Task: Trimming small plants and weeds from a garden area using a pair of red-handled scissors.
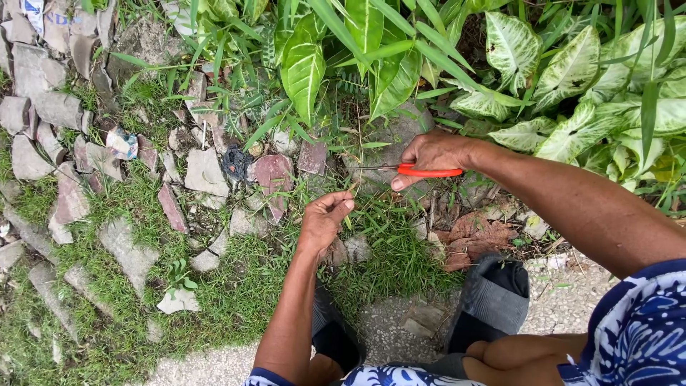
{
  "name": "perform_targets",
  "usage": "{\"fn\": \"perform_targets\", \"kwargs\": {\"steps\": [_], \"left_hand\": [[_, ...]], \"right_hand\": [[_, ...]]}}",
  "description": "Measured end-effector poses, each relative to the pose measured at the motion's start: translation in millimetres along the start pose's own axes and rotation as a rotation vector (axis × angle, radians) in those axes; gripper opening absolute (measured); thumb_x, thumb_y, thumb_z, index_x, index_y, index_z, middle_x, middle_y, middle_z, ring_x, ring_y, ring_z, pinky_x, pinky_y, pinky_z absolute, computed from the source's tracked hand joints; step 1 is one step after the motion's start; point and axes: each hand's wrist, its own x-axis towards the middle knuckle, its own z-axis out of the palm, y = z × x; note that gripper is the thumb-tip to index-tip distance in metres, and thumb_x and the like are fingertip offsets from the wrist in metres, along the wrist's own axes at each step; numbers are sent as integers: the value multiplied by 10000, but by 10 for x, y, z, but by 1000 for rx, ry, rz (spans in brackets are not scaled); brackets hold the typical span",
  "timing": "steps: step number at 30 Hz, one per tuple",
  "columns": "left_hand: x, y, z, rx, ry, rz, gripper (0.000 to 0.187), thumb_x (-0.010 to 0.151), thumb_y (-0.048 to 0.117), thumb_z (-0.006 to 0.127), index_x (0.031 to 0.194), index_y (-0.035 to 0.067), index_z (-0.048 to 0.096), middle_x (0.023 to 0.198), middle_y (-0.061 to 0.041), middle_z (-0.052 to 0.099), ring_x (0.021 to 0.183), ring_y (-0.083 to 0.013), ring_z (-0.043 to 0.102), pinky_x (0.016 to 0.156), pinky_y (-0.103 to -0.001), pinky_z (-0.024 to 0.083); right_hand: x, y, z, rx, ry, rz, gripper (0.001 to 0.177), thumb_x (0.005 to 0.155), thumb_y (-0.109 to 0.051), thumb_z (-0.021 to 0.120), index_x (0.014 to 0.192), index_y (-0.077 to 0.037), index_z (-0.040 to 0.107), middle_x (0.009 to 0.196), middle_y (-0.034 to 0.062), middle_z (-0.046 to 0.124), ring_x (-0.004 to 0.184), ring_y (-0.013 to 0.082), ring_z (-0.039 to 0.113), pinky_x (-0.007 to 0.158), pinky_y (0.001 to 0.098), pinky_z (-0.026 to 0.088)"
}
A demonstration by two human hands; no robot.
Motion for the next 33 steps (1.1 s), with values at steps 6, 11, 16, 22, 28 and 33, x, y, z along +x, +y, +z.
{"fn": "perform_targets", "kwargs": {"steps": [6, 11, 16, 22, 28, 33], "left_hand": [[38, -96, -29, -5, 3, -42, 247, 897, 73, 764, 1144, 65, 774, 989, -52, 776, 870, -120, 690, 818, -275, 578], [107, -70, -18, 216, 28, -23, 238, 918, 86, 718, 1150, 99, 769, 1019, -32, 781, 862, -107, 711, 788, -257, 597], [209, 525, 382, 574, 233, 145, 231, 958, 108, 706, 1181, 105, 765, 1089, -85, 739, 791, -163, 645, 680, -307, 569], [1112, 630, 892, -85, 189, 282, 312, 976, 75, 647, 1286, 59, 687, 1187, -102, 745, 773, -130, 721, 624, -252, 619], [1400, 961, 1167, 17, 286, 74, 333, 936, 50, 654, 1267, 27, 621, 1061, -97, 745, 614, -168, 682, 408, -297, 488], [2572, -220, 960, 21, 337, 543, 140, 899, -47, 751, 1038, -41, 745, 968, -98, 777, 793, -120, 648, 692, -226, 517]], "right_hand": [[-25, 44, 36, 87, 28, 2, 641, 678, -737, 747, 755, -101, 763, 632, 48, 609, 648, 190, 597, 641, 415, 478], [-40, 163, 17, 101, 27, -6, 629, 684, -732, 743, 759, -108, 766, 614, 12, 616, 628, 167, 603, 615, 390, 481], [-90, 348, -60, 369, 42, -46, 620, 773, -707, 718, 782, -87, 706, 608, -26, 529, 576, 118, 514, 537, 320, 417], [-117, 412, -163, 627, 253, 58, 582, 807, -669, 683, 781, -87, 653, 560, -26, 503, 473, 89, 479, 436, 274, 419], [-276, 391, -189, 690, 316, 22, 586, 803, -668, 703, 801, -83, 668, 577, -28, 496, 477, 80, 480, 426, 276, 424], [-323, 378, -172, 698, 283, 36, 581, 791, -663, 704, 839, -83, 707, 590, -13, 513, 469, 90, 472, 413, 269, 401]]}}
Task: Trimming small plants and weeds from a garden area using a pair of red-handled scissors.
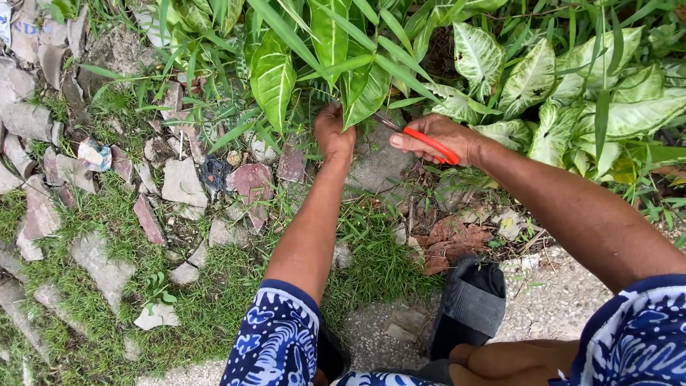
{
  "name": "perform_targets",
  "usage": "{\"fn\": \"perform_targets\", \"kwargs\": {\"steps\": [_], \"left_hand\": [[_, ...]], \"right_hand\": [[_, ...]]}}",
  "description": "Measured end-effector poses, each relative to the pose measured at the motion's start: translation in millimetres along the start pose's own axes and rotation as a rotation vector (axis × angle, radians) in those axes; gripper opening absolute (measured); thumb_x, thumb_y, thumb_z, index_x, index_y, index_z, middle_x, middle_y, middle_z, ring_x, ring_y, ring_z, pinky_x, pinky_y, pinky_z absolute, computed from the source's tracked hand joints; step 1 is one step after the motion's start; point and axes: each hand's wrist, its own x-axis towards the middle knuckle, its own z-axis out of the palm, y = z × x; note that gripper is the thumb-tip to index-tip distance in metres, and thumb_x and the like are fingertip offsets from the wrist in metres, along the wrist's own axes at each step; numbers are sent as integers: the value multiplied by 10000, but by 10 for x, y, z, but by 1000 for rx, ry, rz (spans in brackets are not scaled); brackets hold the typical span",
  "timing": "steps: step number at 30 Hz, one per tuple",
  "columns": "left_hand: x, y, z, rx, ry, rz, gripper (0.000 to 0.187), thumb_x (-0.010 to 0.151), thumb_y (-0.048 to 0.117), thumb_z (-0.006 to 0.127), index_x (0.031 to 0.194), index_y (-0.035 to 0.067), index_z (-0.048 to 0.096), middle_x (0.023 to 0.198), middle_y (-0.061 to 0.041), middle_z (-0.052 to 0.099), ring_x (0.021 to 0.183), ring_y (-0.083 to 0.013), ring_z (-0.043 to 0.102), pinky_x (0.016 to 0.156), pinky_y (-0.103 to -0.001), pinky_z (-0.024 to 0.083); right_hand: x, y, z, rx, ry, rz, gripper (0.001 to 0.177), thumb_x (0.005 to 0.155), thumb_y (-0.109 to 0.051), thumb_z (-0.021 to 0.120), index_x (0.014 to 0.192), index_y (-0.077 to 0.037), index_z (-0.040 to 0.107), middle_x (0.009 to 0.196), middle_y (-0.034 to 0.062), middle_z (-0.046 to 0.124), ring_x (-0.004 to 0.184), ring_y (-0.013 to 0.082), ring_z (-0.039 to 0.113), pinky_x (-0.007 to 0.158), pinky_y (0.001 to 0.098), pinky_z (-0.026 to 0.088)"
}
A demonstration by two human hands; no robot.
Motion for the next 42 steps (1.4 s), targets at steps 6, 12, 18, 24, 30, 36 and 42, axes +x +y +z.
{"fn": "perform_targets", "kwargs": {"steps": [6, 12, 18, 24, 30, 36, 42], "left_hand": [[-332, 858, -377, 181, -28, -206, 95, 997, 95, 662, 1044, 27, 708, 916, -82, 732, 808, -146, 621, 769, -271, 506], [-230, 1178, -313, 298, -59, -137, 262, 903, 167, 716, 1115, 19, 668, 990, -94, 744, 864, -195, 685, 816, -333, 528], [165, 439, 219, -988, -4, -361, 320, 854, 211, 696, 1113, 24, 710, 1027, -76, 761, 902, -206, 688, 838, -328, 540], [-60, 290, -147, 210, -64, 176, 126, 1000, 100, 643, 905, 100, 726, 749, 2, 696, 620, -139, 605, 607, -306, 473], [-853, 1512, -838, 12, -130, -444, 147, 923, 210, 707, 1030, 140, 779, 832, 15, 766, 501, -102, 419, 472, -285, 350], [-902, 1627, -1121, 11, -291, -289, 234, 980, 221, 714, 1164, 99, 791, 881, -14, 797, 770, -26, 630, 732, -204, 502], [-897, 1585, -1088, 65, -336, -256, 225, 992, 207, 694, 1163, 92, 784, 891, -37, 792, 743, -48, 633, 669, -215, 498]], "right_hand": [[44, 32, 9, 30, 3, 2, 568, 785, -654, 720, 843, -89, 694, 625, -30, 534, 489, 71, 483, 417, 254, 411], [64, 43, 29, 50, 35, -23, 576, 795, -659, 718, 794, -86, 657, 620, -29, 531, 493, 69, 497, 423, 250, 425], [28, 141, -25, 57, 49, -30, 581, 812, -662, 710, 774, -84, 657, 609, -16, 518, 492, 75, 491, 422, 255, 415], [-90, 102, -36, 27, 43, -13, 573, 797, -673, 684, 786, -101, 691, 621, -25, 550, 507, 64, 517, 434, 240, 442], [-66, 42, 51, -156, 12, 31, 647, 797, -728, 660, 806, -81, 663, 668, -7, 538, 577, 93, 519, 491, 279, 453], [-73, -206, 299, -604, -67, -8, 773, 787, -865, 469, 932, -137, 684, 769, 28, 587, 677, 105, 555, 605, 290, 442], [203, -240, 408, -162, -2, 96, 875, 676, -881, 576, 957, -61, 696, 751, 23, 565, 628, 114, 515, 525, 300, 458]]}}
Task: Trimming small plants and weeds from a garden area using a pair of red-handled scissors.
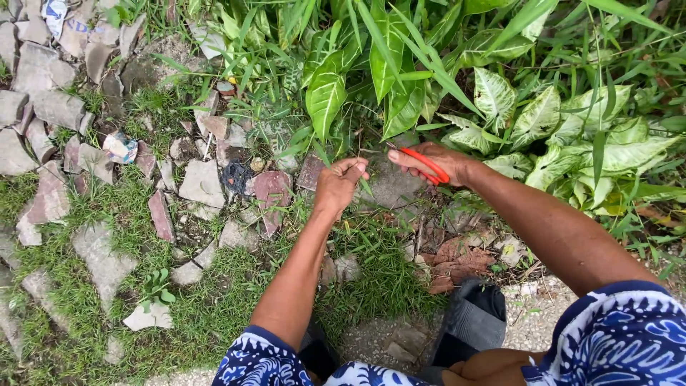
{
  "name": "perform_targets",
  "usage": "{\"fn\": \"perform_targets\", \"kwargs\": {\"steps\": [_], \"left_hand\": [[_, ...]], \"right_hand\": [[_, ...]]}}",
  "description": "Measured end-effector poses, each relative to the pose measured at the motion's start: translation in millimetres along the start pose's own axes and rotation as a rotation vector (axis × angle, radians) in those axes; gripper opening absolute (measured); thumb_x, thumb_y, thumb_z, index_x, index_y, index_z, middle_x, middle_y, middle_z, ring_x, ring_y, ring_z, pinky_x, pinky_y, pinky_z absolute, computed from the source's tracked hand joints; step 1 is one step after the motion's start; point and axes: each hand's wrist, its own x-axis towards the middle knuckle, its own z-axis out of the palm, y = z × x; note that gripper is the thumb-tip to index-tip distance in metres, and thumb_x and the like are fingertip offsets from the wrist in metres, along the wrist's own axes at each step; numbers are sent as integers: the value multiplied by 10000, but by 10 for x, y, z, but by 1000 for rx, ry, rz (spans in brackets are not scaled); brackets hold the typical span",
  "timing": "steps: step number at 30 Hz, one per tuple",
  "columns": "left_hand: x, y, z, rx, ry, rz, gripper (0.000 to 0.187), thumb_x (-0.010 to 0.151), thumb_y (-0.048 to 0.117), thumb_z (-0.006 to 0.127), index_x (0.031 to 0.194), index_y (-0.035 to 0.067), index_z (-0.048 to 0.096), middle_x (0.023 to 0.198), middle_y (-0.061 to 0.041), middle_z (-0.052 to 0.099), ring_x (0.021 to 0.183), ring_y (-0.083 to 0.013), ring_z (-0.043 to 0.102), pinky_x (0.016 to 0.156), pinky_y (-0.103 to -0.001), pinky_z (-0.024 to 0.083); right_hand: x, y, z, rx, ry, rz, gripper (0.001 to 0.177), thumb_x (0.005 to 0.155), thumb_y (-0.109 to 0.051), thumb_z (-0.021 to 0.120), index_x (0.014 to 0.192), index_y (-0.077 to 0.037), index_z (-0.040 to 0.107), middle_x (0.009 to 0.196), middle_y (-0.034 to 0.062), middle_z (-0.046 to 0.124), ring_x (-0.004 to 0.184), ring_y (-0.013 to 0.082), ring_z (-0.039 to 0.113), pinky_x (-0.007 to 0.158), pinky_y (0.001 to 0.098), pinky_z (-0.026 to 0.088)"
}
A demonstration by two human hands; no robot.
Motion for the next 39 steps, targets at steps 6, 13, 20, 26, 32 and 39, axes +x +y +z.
{"fn": "perform_targets", "kwargs": {"steps": [6, 13, 20, 26, 32, 39], "left_hand": [[-66, 227, -18, 98, 5, -105, 231, 972, 209, 674, 1156, 109, 770, 897, -21, 793, 681, -81, 640, 563, -244, 497], [-175, -62, -135, 377, -96, -54, 227, 973, 233, 676, 1126, 119, 800, 897, -10, 801, 721, -96, 687, 665, -267, 558], [-203, -144, -299, 694, 16, 80, 375, 909, 282, 813, 1217, 76, 757, 1099, -120, 724, 877, -167, 661, 769, -330, 530], [-29, 278, -139, 95, 358, 82, 435, 978, 381, 771, 1175, -5, 738, 926, -103, 732, 735, -133, 578, 624, -267, 468], [47, 1363, 292, -486, 446, -390, 515, 860, 498, 721, 1174, 97, 646, 973, -38, 763, 648, -109, 590, 518, -254, 448], [545, 1038, 96, -604, 508, -293, 307, 902, 229, 731, 1148, 49, 694, 890, -54, 754, 625, -91, 597, 503, -228, 483]], "right_hand": [[134, -283, 27, 37, 69, -30, 817, 650, -844, 663, 822, -46, 679, 657, 4, 545, 531, 100, 491, 438, 282, 423], [69, -236, 73, 106, 71, -88, 670, 679, -701, 785, 756, -43, 683, 548, 8, 541, 412, 105, 462, 392, 278, 386], [-42, 48, 32, 84, 12, -184, 593, 714, -701, 724, 834, -121, 752, 534, -1, 517, 405, 78, 471, 369, 270, 386], [86, 365, -21, 434, 67, -191, 593, 732, -654, 786, 738, -69, 682, 543, -25, 525, 403, 77, 457, 365, 257, 375], [123, 445, 108, 552, 32, -195, 546, 745, -612, 805, 703, -88, 659, 536, -26, 515, 397, 81, 451, 361, 254, 363], [320, 479, 313, 549, -9, -235, 550, 783, -603, 800, 697, -83, 643, 536, -33, 533, 413, 72, 458, 378, 243, 377]]}}
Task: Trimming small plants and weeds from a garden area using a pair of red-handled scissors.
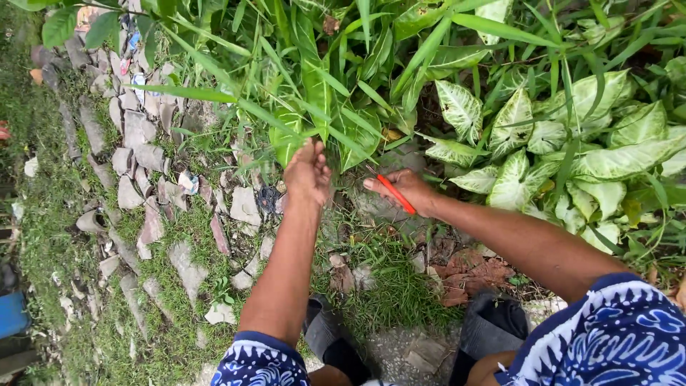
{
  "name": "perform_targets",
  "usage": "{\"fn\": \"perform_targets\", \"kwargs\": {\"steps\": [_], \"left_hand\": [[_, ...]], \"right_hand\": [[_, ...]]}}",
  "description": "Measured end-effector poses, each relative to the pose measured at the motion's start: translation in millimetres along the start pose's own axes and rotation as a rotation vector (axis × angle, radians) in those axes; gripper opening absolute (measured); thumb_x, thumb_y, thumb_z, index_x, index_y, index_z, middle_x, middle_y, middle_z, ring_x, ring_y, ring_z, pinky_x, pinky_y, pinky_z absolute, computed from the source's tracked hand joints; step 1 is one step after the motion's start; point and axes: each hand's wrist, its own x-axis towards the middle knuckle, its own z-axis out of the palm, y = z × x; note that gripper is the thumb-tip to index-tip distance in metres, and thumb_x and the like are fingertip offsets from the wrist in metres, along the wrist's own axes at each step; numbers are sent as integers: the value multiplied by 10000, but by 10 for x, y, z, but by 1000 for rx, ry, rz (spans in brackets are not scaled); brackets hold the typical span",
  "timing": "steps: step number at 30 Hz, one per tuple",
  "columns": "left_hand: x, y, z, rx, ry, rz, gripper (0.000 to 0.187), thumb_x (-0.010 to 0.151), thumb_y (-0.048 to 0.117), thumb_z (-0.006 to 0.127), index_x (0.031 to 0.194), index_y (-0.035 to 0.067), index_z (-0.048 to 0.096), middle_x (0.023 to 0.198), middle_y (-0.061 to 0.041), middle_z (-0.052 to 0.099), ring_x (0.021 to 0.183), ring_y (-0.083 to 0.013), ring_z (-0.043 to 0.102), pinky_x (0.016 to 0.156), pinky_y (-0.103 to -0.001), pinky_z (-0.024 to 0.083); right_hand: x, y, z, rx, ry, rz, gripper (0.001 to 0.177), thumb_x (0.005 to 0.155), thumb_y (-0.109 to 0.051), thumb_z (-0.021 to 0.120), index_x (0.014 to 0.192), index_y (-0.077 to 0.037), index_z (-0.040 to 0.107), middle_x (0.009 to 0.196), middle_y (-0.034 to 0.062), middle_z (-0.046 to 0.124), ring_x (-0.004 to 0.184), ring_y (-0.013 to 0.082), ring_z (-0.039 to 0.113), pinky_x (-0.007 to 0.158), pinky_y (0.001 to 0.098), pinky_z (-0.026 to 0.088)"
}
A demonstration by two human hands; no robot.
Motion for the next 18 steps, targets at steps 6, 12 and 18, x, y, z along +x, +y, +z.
{"fn": "perform_targets", "kwargs": {"steps": [6, 12, 18], "left_hand": [[-142, -133, -678, 304, -156, -149, 192, 915, 67, 748, 1085, -21, 736, 876, -110, 769, 634, -114, 657, 541, -217, 543], [303, -246, -1139, 594, -345, -161, 256, 878, -3, 761, 1113, -99, 725, 863, -155, 761, 615, -168, 630, 496, -255, 498], [641, -256, -1230, 788, -489, -242, 296, 901, 1, 708, 1196, -12, 689, 935, -100, 746, 706, -113, 628, 577, -238, 511]], "right_hand": [[19, -68, 116, 27, -13, 75, 523, 788, -598, 788, 766, -93, 652, 563, -47, 531, 419, 64, 442, 375, 245, 376], [-275, -149, 101, -159, 3, 135, 529, 766, -620, 768, 827, -100, 693, 595, -21, 549, 435, 72, 472, 381, 243, 394], [-433, -125, -161, -344, -31, 244, 647, 772, -718, 695, 893, -83, 688, 708, -32, 561, 554, 62, 520, 459, 231, 439]]}}
